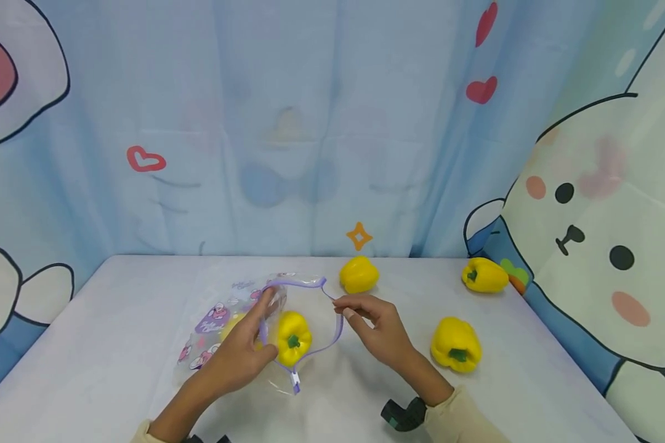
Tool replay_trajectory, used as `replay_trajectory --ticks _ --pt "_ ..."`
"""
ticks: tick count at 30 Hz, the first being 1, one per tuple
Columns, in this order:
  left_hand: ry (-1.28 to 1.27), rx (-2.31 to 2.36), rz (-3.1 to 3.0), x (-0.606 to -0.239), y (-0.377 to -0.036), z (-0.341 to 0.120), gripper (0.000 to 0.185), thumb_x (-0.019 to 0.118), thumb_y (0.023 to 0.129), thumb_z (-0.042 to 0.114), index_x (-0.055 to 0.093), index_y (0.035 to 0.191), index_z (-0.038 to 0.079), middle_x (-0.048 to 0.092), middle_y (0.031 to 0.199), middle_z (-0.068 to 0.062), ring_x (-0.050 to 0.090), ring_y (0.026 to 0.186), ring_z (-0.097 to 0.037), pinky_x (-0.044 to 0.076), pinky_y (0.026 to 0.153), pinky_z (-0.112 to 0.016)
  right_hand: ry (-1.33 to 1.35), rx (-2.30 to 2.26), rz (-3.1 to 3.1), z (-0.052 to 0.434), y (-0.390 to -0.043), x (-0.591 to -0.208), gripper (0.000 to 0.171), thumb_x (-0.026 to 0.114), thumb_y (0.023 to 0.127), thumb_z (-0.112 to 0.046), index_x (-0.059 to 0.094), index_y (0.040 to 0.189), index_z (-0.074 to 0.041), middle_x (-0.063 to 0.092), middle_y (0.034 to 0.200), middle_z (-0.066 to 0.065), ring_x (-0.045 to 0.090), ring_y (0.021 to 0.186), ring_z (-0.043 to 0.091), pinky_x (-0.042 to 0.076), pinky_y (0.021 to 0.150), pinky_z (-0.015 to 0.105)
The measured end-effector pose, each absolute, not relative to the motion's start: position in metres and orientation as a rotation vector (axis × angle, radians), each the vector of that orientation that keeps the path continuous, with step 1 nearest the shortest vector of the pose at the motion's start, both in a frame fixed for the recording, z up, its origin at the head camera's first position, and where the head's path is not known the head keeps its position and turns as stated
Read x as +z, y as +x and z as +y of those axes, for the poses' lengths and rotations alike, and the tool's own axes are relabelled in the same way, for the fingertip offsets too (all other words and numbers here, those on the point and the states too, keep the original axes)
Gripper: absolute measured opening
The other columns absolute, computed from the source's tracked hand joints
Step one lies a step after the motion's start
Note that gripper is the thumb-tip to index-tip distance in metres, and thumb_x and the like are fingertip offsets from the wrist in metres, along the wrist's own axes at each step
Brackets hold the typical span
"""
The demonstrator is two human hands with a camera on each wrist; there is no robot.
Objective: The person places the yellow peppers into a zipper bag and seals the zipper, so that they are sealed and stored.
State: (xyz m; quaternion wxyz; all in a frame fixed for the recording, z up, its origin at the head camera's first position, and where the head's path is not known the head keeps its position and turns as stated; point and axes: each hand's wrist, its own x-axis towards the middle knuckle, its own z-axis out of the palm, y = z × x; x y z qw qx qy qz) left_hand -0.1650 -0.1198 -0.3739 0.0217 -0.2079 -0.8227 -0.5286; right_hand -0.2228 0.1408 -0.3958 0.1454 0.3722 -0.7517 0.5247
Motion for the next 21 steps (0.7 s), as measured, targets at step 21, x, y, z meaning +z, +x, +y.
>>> replay_trajectory --ticks 21 --pt "-0.644 -1.666 -2.482 -0.372 -0.171 -0.116 0.087 0.053 0.083 -0.001 0.008 0.157 0.008 0.01 0.162 -0.002 0.023 0.143 -0.029 0.026 0.109 -0.047 0.667 1.754 -2.144 0.151 -0.246 -0.41 0.021 0.051 0.095 0.009 0.065 0.11 0.014 0.066 0.107 0.027 0.063 0.099 0.042 0.053 0.087 0.027"
